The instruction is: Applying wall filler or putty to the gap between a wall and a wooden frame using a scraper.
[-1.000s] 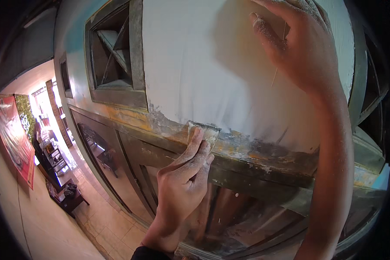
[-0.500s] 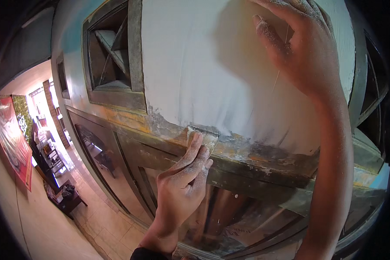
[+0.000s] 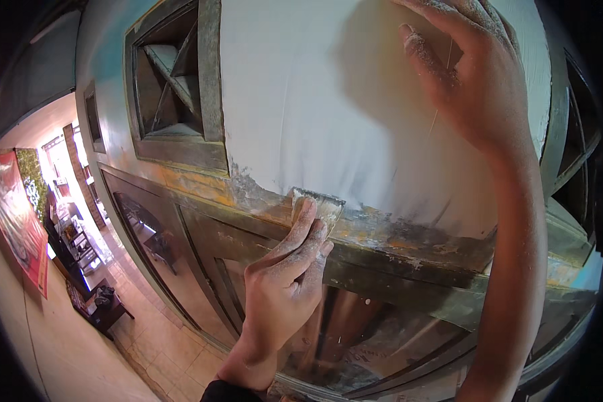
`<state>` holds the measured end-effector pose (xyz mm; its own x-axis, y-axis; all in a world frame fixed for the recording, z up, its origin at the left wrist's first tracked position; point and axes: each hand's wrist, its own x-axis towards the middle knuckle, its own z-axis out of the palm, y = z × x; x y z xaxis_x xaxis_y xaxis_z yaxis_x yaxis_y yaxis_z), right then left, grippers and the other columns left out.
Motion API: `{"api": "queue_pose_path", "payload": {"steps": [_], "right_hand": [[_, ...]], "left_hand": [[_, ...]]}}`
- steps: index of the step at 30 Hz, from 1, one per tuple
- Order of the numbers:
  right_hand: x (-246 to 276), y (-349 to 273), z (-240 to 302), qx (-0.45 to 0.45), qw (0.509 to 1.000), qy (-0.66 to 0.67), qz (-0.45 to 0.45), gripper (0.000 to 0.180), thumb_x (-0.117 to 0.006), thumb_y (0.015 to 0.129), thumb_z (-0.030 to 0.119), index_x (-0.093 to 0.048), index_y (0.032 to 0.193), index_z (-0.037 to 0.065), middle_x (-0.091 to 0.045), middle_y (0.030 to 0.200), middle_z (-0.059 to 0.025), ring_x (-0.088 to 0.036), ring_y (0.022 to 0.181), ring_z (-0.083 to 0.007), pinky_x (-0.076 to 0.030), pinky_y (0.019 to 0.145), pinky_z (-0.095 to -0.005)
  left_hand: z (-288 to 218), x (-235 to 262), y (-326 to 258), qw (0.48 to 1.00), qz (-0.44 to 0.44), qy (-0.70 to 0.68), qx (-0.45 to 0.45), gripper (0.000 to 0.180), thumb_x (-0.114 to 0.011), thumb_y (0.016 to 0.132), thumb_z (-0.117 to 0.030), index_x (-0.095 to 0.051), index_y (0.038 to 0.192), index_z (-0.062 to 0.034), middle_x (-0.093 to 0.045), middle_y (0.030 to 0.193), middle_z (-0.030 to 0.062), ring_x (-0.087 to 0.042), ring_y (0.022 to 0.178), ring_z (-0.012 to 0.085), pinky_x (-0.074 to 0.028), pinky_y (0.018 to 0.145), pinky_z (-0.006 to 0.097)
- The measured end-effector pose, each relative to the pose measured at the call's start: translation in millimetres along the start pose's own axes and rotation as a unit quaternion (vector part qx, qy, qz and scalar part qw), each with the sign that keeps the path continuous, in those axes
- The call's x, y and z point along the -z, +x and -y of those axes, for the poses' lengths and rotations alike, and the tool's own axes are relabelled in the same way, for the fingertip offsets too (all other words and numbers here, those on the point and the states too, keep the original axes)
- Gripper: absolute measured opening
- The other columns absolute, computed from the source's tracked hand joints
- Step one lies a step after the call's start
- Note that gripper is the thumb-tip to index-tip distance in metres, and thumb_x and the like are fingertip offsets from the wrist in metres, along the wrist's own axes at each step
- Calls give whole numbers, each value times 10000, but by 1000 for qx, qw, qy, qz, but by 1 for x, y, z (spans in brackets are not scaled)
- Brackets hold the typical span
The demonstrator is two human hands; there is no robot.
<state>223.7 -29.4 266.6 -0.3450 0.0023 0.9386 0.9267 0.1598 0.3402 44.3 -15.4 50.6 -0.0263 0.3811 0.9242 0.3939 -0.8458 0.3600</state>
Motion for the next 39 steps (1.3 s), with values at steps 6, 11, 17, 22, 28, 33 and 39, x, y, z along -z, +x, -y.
{"api": "queue_pose_path", "payload": {"steps": [6, 11, 17, 22, 28, 33, 39], "right_hand": [[-1, -1, 2, -7, 1000, -17, 3, 385, -703, 874, 178, -743, 1220, 13, -655, 1419, -200, -516, 1418, -412, -329, 1212, -553], [0, -1, 4, -10, 999, -32, 6, 390, -704, 863, 171, -746, 1220, 20, -657, 1417, -207, -531, 1406, -420, -330, 1214, -555], [1, -3, 1, 4, 999, -33, 1, 375, -700, 863, 162, -755, 1209, 30, -676, 1381, -213, -546, 1388, -427, -356, 1206, -552], [0, -3, 0, 9, 999, -33, 0, 368, -697, 868, 160, -755, 1207, 27, -678, 1377, -214, -548, 1387, -423, -358, 1205, -550], [2, -2, -2, 14, 999, -38, 5, 359, -692, 877, 157, -755, 1204, 24, -681, 1369, -215, -550, 1386, -417, -360, 1205, -547], [-1, 0, 2, 22, 999, -34, 3, 353, -689, 883, 155, -755, 1203, 22, -682, 1364, -216, -551, 1385, -414, -362, 1204, -545], [1, 0, 6, 22, 997, -69, -6, 328, -687, 901, 152, -755, 1191, 14, -688, 1348, -216, -557, 1379, -402, -380, 1192, -545]], "left_hand": [[4, 1, -3, 1000, 7, -25, 15, 305, -737, 880, 129, -731, 1185, 122, -672, 1356, 296, -716, 1217, 320, -596, 958, 335], [4, 3, 1, 1000, 17, -19, 10, 284, -738, 874, 135, -743, 1158, 115, -676, 1350, 294, -722, 1207, 326, -600, 965, 350], [9, 4, -1, 1000, 20, 7, -20, 288, -708, 874, 109, -763, 1152, 61, -687, 1388, 196, -747, 1153, 321, -642, 904, 359], [10, 5, -5, 999, 33, -13, 4, 301, -731, 861, 125, -754, 1157, 80, -679, 1376, 237, -739, 1170, 330, -635, 921, 350], [10, 6, 0, 999, 33, -43, -3, 310, -740, 848, 154, -751, 1153, 100, -683, 1351, 274, -729, 1192, 337, -630, 932, 343], [15, 10, -3, 998, 37, -48, 2, 302, -737, 854, 151, -753, 1151, 97, -667, 1381, 269, -730, 1190, 331, -639, 920, 345], [18, 14, -1, 998, 32, -49, -22, 292, -737, 855, 148, -757, 1141, 93, -680, 1378, 241, -731, 1192, 323, -639, 917, 333]]}}
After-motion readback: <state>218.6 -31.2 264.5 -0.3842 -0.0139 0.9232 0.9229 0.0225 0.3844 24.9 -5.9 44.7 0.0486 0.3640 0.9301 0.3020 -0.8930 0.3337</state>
